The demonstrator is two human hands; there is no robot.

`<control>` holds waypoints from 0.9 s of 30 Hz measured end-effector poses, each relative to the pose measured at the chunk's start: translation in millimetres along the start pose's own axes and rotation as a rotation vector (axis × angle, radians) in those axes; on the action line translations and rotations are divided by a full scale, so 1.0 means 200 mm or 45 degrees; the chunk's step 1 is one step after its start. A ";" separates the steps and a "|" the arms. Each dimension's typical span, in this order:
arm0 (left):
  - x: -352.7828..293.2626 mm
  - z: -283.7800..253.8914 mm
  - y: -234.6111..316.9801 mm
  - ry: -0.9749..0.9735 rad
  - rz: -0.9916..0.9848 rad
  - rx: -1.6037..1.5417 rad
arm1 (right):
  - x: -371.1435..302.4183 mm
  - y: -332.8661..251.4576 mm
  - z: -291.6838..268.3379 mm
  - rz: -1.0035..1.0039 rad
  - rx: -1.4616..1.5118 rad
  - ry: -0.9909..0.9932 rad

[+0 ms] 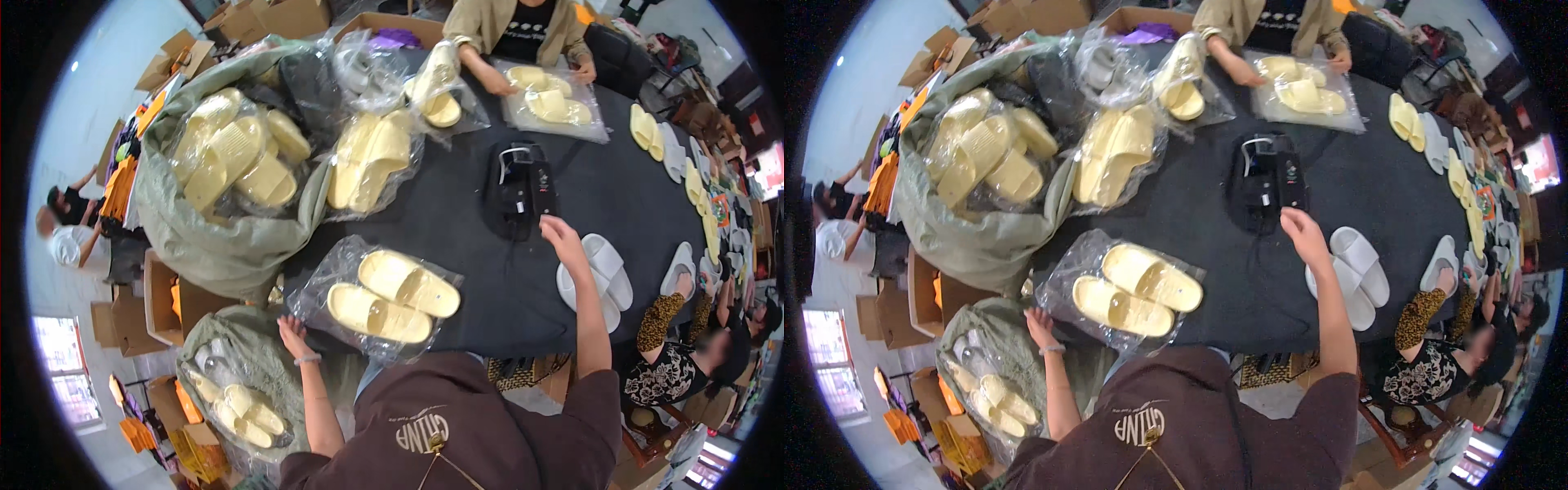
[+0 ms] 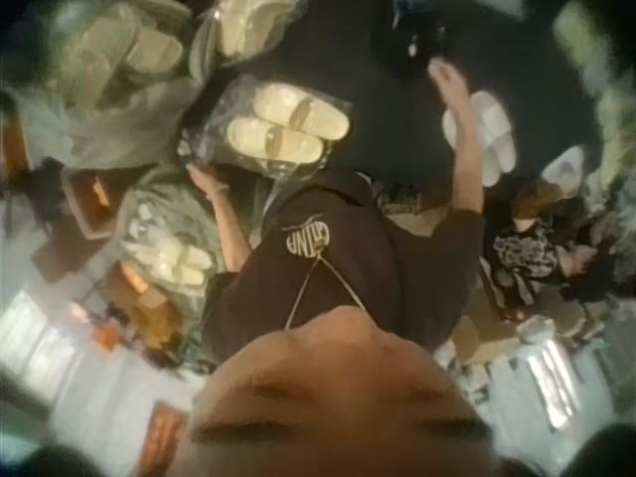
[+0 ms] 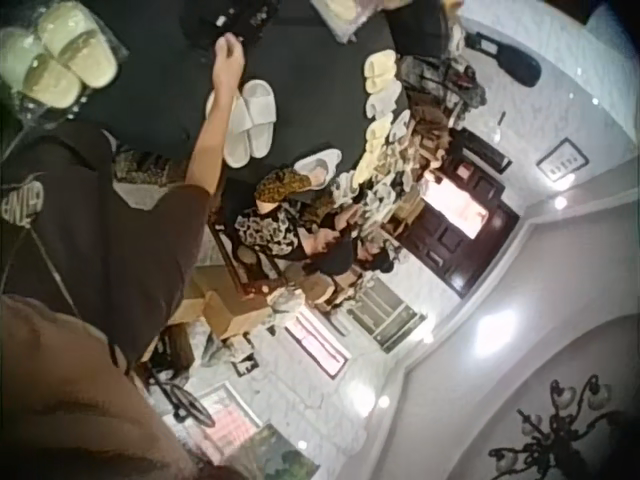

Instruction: The person unpacks pairs of yellow and white slippers from large green sacks and places them into clear plastic bags on a table. They handle the slippers one pair at a time, arranging them inside the bags and stacking the packaged items.

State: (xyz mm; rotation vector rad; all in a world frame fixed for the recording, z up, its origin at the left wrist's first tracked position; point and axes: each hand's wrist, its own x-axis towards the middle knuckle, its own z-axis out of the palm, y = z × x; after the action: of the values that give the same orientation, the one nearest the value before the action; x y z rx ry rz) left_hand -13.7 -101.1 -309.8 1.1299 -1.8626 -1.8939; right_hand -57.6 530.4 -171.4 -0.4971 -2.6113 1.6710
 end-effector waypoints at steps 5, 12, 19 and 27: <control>0.17 0.11 0.28 -0.311 0.038 0.009 | -0.54 -0.23 0.39 0.192 0.174 -0.876; 0.48 0.07 0.18 -0.694 0.673 0.918 | -0.64 -0.03 1.01 -0.554 -1.139 -0.627; 0.32 0.02 0.11 -0.840 -0.064 0.369 | -0.52 -0.01 1.38 -0.728 -0.978 -0.649; 0.12 -0.17 0.17 -1.525 -0.164 1.433 | -0.33 0.13 1.73 -1.199 -0.917 -0.342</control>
State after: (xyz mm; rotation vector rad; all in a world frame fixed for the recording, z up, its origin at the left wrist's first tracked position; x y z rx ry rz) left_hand -18.8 -147.7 -282.4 0.0807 -3.8385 -1.5972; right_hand -46.8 216.2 -332.7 0.9129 -2.7949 0.5243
